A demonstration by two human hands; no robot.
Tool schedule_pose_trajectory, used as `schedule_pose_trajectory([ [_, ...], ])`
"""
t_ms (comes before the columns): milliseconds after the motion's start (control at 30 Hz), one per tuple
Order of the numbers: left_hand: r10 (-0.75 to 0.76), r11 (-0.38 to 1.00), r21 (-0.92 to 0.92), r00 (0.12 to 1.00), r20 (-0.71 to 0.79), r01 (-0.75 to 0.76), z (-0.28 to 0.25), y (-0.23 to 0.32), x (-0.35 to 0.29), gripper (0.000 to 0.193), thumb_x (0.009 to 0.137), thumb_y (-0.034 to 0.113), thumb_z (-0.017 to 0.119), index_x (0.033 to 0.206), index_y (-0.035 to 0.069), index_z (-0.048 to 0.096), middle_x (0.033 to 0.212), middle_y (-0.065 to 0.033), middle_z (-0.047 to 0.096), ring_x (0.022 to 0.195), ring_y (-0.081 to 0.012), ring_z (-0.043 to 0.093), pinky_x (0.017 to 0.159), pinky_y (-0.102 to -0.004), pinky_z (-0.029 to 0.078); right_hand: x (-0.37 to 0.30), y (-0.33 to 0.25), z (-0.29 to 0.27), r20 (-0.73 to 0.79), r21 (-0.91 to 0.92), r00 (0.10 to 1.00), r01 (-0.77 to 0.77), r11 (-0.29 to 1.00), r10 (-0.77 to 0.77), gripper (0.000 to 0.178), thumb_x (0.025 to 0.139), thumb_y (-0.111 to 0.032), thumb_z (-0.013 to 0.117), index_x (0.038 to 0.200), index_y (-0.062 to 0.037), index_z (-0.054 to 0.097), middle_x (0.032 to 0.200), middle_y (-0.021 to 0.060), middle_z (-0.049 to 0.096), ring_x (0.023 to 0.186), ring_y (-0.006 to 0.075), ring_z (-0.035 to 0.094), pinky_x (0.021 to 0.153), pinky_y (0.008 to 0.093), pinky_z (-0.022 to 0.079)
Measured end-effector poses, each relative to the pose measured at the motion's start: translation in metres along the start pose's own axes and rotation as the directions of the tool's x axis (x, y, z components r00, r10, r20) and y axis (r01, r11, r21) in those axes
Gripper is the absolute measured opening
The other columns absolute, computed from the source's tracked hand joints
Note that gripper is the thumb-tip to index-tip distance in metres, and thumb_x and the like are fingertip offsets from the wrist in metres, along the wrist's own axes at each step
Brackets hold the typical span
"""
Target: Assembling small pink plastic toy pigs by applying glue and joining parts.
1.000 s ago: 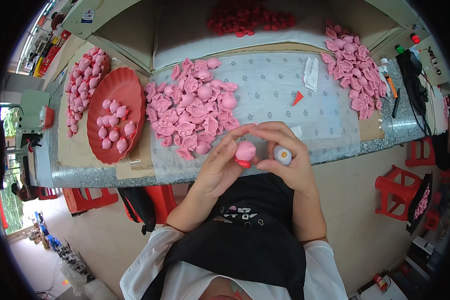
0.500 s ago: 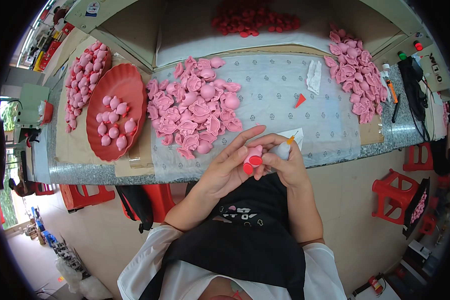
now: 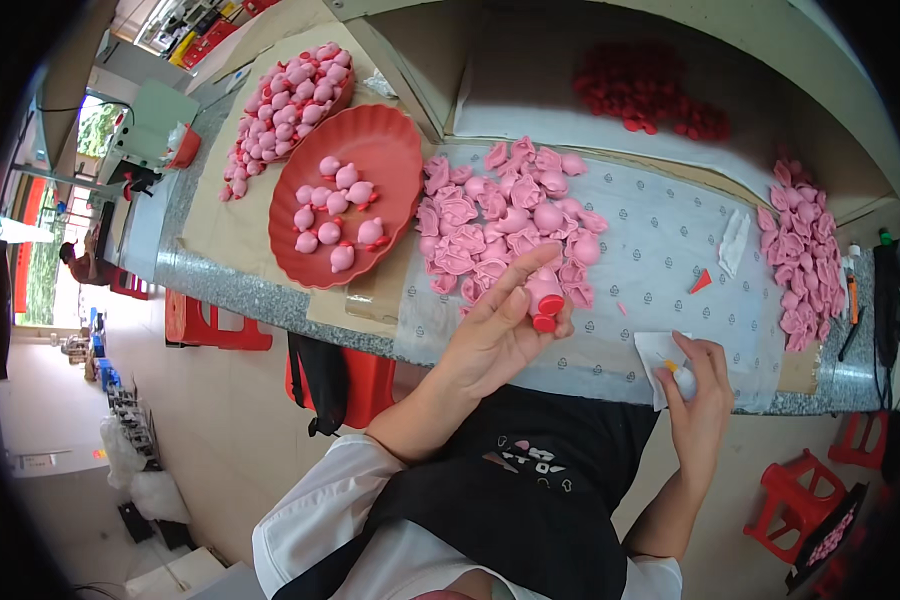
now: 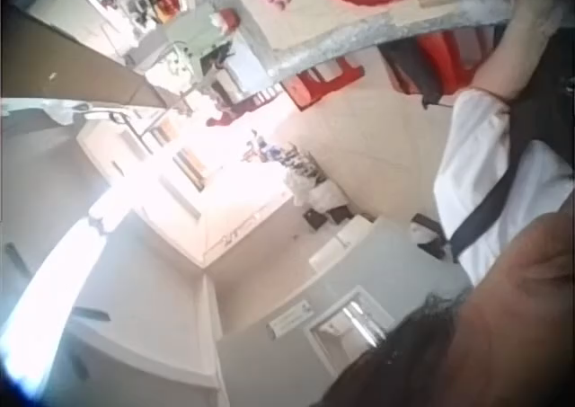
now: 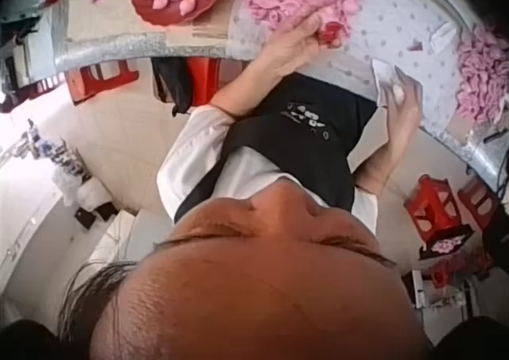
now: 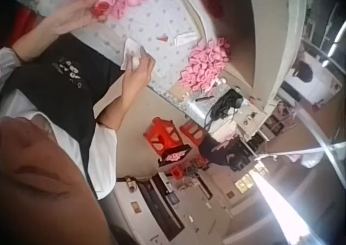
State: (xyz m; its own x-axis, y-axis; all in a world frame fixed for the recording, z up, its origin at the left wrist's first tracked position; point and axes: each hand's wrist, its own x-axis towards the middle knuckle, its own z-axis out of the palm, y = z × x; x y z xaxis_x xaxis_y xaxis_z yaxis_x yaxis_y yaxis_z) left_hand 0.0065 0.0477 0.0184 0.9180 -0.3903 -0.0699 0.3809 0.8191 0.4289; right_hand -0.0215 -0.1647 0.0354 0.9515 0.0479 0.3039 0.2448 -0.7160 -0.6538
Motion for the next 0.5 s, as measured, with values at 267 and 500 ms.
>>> schedule_pose_trajectory([
  [267, 0.504, 0.834, 0.280, 0.863, -0.037, -0.475, -0.018, 0.058, -0.006, 0.046, 0.079, 0.024, 0.052, 0.116, 0.003, 0.033, 0.087, -0.0057, 0.048, 0.080, -0.0148, 0.045, 0.080, -0.0315, 0.034, 0.037, 0.002, 0.014, -0.029, -0.065, 0.999, -0.022, 0.998, 0.020, 0.011, 0.066, 0.001, 0.057, 0.075, 0.0014, 0.050, 0.068, 0.0112, 0.050, 0.067, 0.0262, 0.051, 0.061, 0.0293, 0.039],
  [500, 0.655, 0.233, 0.951, 0.755, 0.001, -0.203, -0.046, 0.146, 0.004, 0.024, 0.076, 0.009, 0.055, 0.098, 0.003, 0.048, 0.086, -0.0024, 0.051, 0.078, -0.0095, 0.048, 0.067, -0.0229, 0.040, 0.084, -0.004, 0.031, 0.015, 0.061, 0.997, 0.076, 0.995, -0.078, 0.017, 0.065, -0.002, 0.059, 0.082, -0.0012, 0.055, 0.080, 0.0092, 0.055, 0.078, 0.0238, 0.054, 0.069, 0.0269, 0.040],
])
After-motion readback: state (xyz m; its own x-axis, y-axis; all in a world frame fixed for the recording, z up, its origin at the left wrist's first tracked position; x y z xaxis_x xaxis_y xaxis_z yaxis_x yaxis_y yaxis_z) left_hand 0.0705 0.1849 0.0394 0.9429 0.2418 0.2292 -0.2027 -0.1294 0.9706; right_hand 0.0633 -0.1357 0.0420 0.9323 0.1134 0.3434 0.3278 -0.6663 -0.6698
